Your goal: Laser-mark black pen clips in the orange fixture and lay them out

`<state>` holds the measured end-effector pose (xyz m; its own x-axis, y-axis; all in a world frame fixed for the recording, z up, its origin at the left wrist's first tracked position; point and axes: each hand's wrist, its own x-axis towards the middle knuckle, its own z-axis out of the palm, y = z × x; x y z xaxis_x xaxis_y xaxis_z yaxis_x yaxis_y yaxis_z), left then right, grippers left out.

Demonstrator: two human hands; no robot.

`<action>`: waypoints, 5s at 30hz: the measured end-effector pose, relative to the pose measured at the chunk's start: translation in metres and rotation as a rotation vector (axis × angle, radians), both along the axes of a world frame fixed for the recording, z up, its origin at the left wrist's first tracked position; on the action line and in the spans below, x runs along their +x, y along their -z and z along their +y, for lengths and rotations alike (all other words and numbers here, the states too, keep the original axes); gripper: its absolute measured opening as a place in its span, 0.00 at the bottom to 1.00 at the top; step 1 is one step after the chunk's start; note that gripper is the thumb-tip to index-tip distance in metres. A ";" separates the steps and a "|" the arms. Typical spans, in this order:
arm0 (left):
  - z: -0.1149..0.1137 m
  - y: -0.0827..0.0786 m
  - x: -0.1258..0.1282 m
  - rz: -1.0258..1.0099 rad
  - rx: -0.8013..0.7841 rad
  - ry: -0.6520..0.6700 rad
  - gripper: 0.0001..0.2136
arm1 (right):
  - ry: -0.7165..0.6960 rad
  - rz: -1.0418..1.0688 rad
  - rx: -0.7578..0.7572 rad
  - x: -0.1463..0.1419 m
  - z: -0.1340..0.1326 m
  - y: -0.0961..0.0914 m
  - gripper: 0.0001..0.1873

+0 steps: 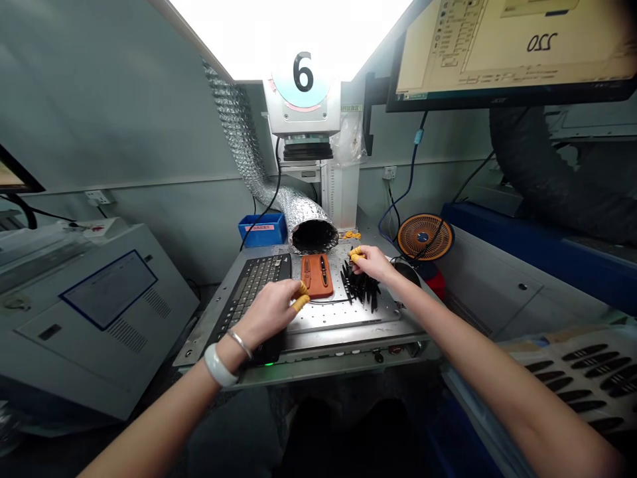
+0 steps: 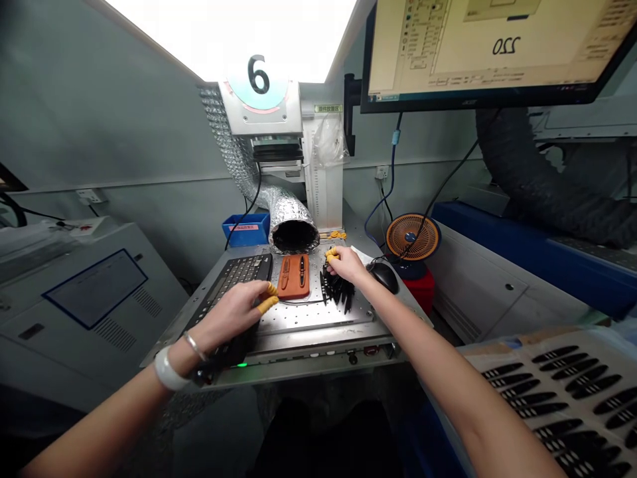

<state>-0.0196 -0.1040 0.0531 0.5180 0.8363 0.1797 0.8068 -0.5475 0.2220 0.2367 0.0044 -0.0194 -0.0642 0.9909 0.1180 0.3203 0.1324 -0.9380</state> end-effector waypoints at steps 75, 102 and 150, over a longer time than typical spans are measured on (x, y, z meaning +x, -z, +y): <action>0.130 0.050 0.023 0.082 0.046 -0.173 0.07 | 0.011 -0.624 0.090 -0.032 -0.001 0.000 0.07; 0.134 0.049 0.047 0.205 0.123 -0.073 0.10 | 0.017 -0.685 0.098 -0.042 0.002 0.004 0.08; 0.099 0.026 -0.056 0.123 0.116 -0.183 0.09 | -0.037 -1.045 0.182 -0.075 0.009 -0.006 0.09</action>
<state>-0.0751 -0.0050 0.0269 0.3838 0.8956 0.2248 0.9120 -0.4058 0.0599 0.1619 0.0130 -0.0138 -0.2489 0.9593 0.1333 0.9491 0.2690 -0.1641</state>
